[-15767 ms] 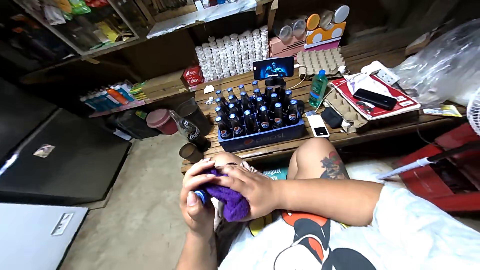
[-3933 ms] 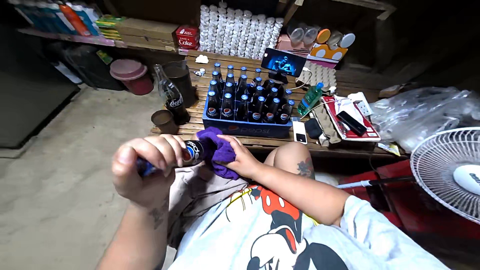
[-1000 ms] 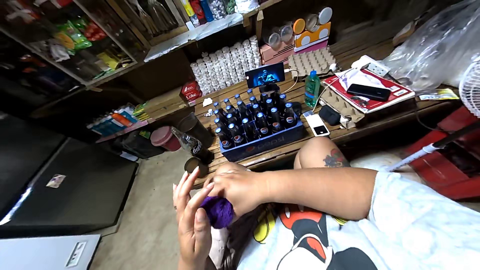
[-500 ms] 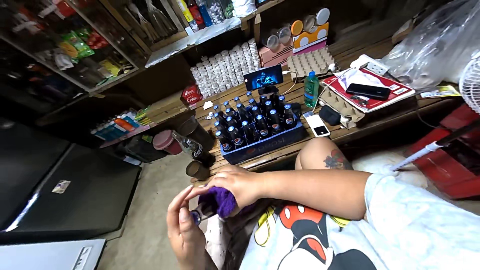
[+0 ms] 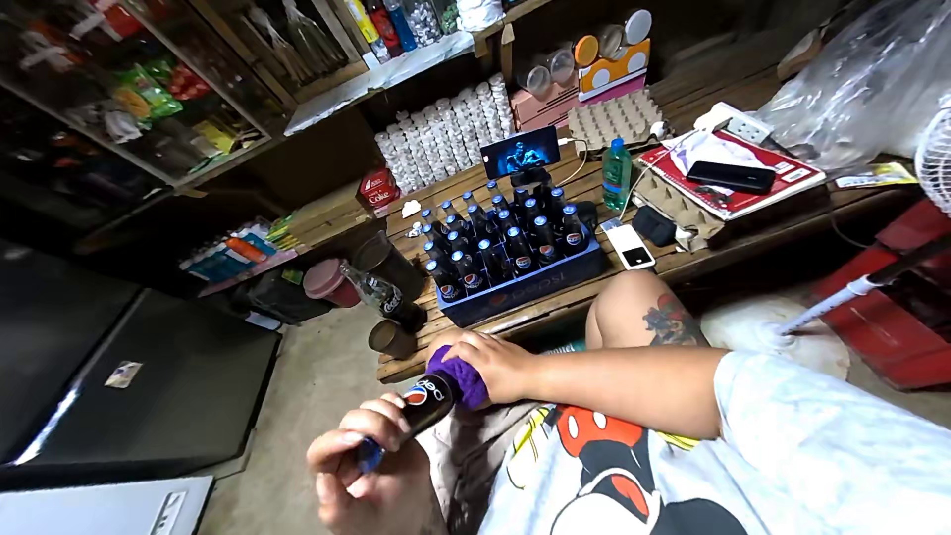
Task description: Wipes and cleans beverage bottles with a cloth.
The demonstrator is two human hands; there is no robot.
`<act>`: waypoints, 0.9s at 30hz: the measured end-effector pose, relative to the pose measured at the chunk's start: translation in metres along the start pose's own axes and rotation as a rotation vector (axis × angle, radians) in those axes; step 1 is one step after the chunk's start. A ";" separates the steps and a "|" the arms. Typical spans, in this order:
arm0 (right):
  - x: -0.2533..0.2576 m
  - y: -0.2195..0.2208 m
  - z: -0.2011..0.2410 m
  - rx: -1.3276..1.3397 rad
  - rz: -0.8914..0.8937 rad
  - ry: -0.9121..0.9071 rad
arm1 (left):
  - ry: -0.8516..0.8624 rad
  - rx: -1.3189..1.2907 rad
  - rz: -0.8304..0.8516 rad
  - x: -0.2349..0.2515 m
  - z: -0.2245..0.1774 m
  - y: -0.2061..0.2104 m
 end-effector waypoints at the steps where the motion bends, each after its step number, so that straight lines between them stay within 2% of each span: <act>1: -0.003 0.001 -0.001 0.002 -0.017 -0.002 | 0.017 -0.014 0.039 0.000 -0.002 0.002; 8: -0.008 -0.006 0.003 0.021 -0.052 -0.016 | -0.071 -0.106 0.464 0.004 -0.022 0.005; 16: -0.009 -0.006 0.010 0.027 -0.029 -0.026 | -0.122 -0.208 0.611 0.013 0.001 -0.006; 19: -0.009 -0.005 0.010 0.016 -0.035 -0.033 | -0.103 -0.162 0.545 0.015 0.002 -0.007; 24: -0.009 -0.004 0.011 0.034 -0.079 -0.051 | -0.243 0.140 0.156 0.019 -0.008 0.008; 27: -0.010 -0.002 0.015 0.008 -0.138 -0.155 | -0.172 0.066 0.035 0.003 -0.009 0.018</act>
Point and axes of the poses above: each hand's wrist, its own x-axis towards the middle knuckle, its own y-axis out of the palm, z = x × y, the point moved 3 cm from there along x, towards the middle knuckle, and after that the axes turned 7 degrees about -y, right-handed, at the moved point
